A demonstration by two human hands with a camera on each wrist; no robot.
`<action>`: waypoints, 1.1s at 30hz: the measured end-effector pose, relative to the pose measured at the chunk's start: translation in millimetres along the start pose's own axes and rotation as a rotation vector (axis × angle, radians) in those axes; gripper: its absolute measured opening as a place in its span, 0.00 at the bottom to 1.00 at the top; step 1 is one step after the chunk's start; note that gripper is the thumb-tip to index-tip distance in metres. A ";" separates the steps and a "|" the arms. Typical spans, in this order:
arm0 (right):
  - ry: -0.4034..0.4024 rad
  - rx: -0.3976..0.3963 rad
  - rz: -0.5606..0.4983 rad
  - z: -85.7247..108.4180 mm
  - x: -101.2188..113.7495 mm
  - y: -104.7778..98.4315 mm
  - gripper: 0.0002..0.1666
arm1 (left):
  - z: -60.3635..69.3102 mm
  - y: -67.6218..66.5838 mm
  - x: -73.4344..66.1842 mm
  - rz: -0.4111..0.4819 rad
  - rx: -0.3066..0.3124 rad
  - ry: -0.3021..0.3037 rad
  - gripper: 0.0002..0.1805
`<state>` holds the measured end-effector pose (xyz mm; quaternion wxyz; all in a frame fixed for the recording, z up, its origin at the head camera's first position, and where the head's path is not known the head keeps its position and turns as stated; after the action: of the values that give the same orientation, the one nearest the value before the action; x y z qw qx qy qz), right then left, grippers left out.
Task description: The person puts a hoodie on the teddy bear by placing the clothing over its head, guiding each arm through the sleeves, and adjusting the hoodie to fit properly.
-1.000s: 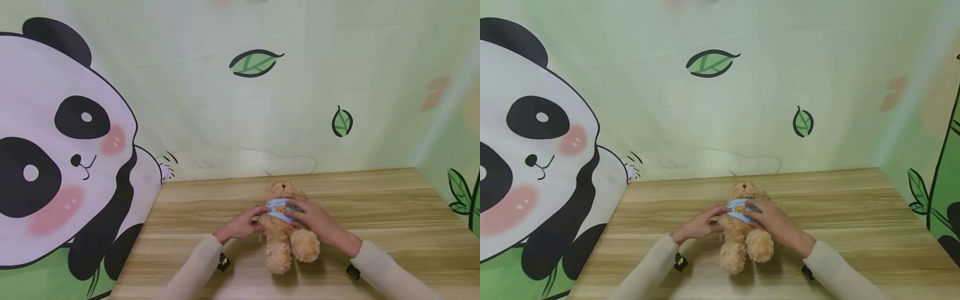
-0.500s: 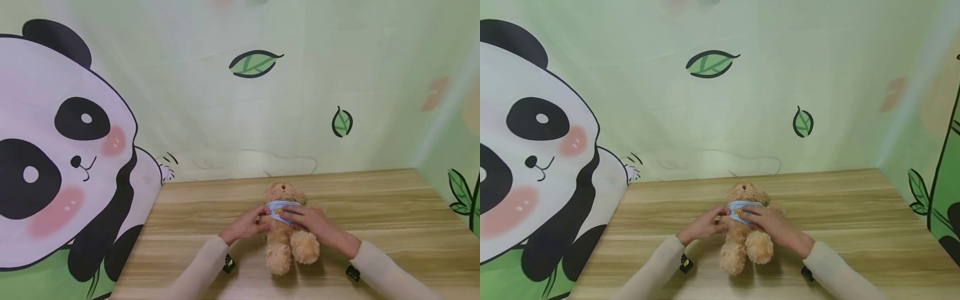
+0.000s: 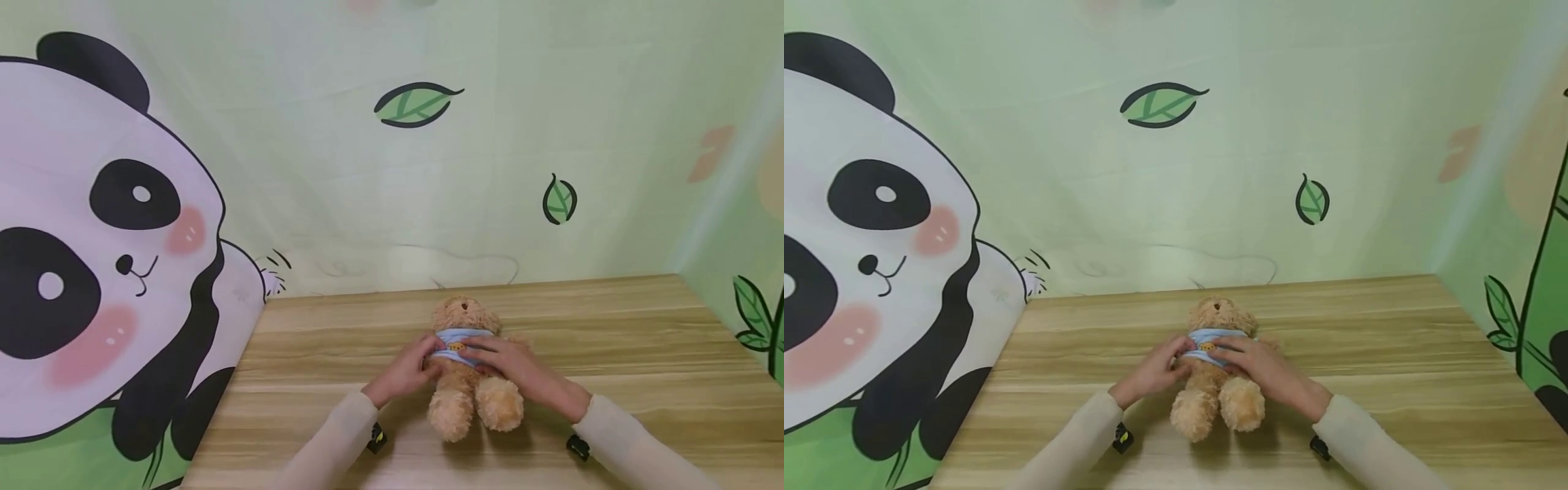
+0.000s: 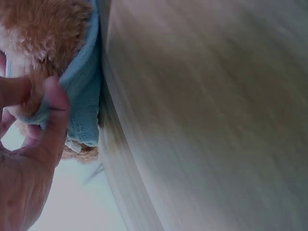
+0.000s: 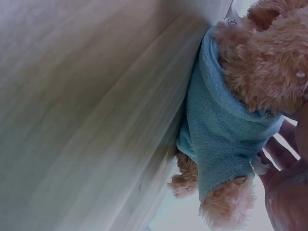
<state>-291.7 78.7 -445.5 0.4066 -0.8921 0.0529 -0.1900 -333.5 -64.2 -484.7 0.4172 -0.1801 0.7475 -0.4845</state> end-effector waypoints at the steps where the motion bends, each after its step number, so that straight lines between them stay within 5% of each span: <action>1: -0.005 -0.001 -0.005 -0.2 0.0 0.1 0.30 | 0.5 -0.1 0.2 -0.013 -0.007 -0.004 0.12; 10: -0.017 0.021 0.005 -5.1 -1.7 -0.8 0.25 | 2.0 -5.1 -8.1 -0.246 -0.081 0.015 0.14; 15: 0.065 0.074 0.019 -13.2 -7.0 0.4 0.18 | 3.1 -6.0 -7.2 -0.225 -0.022 -0.028 0.11; 19: 0.065 0.096 0.081 -12.7 -8.0 4.7 0.21 | 2.6 -5.5 -8.4 -0.223 0.016 -0.022 0.13; 26: 0.050 0.116 0.130 -8.2 -6.8 9.4 0.28 | 1.1 -10.3 -14.3 -0.268 -0.053 0.061 0.09; 33: 0.041 0.180 0.220 -6.2 -3.7 15.5 0.26 | -3.6 -7.9 -20.3 -0.376 -0.047 0.048 0.12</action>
<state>-296.6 65.0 -454.4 0.5022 -0.8367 0.1412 -0.1665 -325.5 -52.1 -468.0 0.2968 -0.3146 0.7217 -0.5404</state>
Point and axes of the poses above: each hand's wrist, its own z-axis away from the middle knuckle, its own y-axis out of the palm, x = y × z, the point moved 9 cm from there along -z, towards the middle knuckle, and after that the axes turned 13 degrees about -z, right-handed, at the moved point
